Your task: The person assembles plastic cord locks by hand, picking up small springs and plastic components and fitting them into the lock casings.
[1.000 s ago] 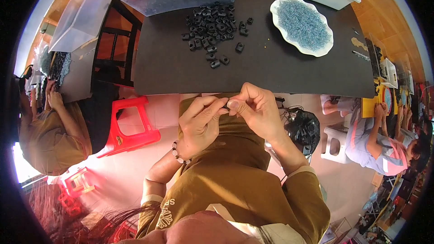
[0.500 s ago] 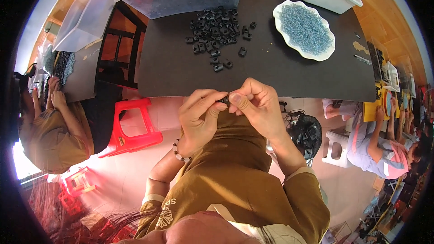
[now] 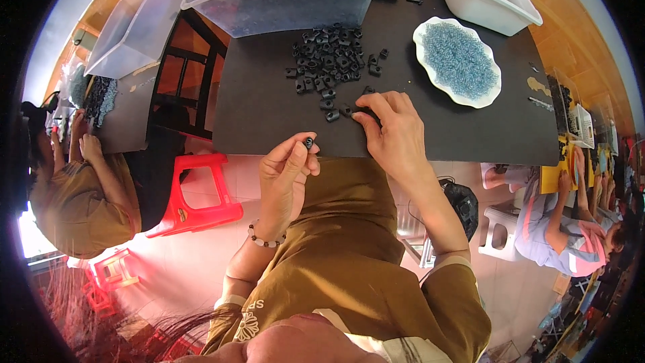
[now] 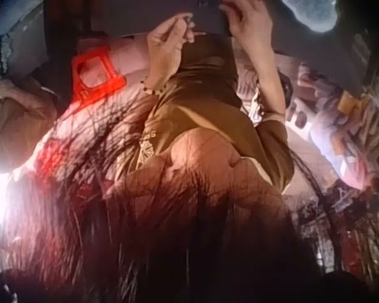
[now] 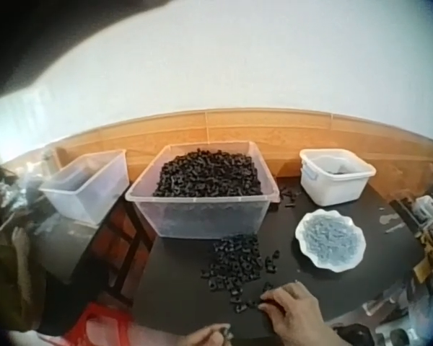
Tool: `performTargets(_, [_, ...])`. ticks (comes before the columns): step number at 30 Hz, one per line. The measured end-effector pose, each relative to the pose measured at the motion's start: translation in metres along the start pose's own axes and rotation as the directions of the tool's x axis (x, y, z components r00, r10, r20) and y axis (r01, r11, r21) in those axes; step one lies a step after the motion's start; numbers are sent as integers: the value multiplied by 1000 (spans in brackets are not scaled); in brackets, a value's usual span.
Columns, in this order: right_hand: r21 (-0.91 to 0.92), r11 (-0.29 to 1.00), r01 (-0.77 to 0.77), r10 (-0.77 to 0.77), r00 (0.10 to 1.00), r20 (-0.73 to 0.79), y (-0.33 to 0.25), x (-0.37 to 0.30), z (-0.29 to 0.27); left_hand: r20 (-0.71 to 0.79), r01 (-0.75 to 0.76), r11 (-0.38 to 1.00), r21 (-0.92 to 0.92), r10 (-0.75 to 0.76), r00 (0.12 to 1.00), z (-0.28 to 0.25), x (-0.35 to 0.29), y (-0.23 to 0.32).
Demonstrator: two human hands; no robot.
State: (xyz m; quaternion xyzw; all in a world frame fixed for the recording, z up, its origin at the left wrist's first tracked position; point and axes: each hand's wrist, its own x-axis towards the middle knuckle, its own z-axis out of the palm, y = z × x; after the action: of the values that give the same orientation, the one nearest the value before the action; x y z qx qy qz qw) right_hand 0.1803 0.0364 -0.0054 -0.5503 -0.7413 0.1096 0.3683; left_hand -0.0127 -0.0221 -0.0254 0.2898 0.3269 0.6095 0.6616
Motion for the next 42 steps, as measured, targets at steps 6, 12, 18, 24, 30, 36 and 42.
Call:
performTargets(6, [68, 995, -67, 64, 997, 39, -3, 12, -6, -18, 27, 998, -53, -28, 999, -3, 0, 5])
performTargets(12, [-32, 999, 34, -33, 999, 15, 9, 44, -7, 49, -116, 982, 152, 109, 993, -7, 3, 5])
performTargets(18, [-109, 993, 50, -35, 991, 129, 17, 60, 6, 140, -299, 907, 297, 268, 953, -8, 2, 6])
performTargets(24, [-117, 992, 39, -21, 988, 152, 17, 64, 9, 159, -275, 930, 245, 242, 957, -16, 3, 1])
performTargets(30, [-80, 996, 45, -35, 991, 128, 15, 64, 11, 236, 75, 986, -151, -38, 971, -17, 0, 3])
performTargets(36, [77, 997, -1, -3, 998, 57, 22, 63, 11, 376, 401, 805, -437, -242, 895, -20, -2, 2])
performTargets(42, [508, 841, -185, 150, 983, 110, 15, 52, 4, 459, 487, 721, -494, -260, 850, -23, -1, -2])
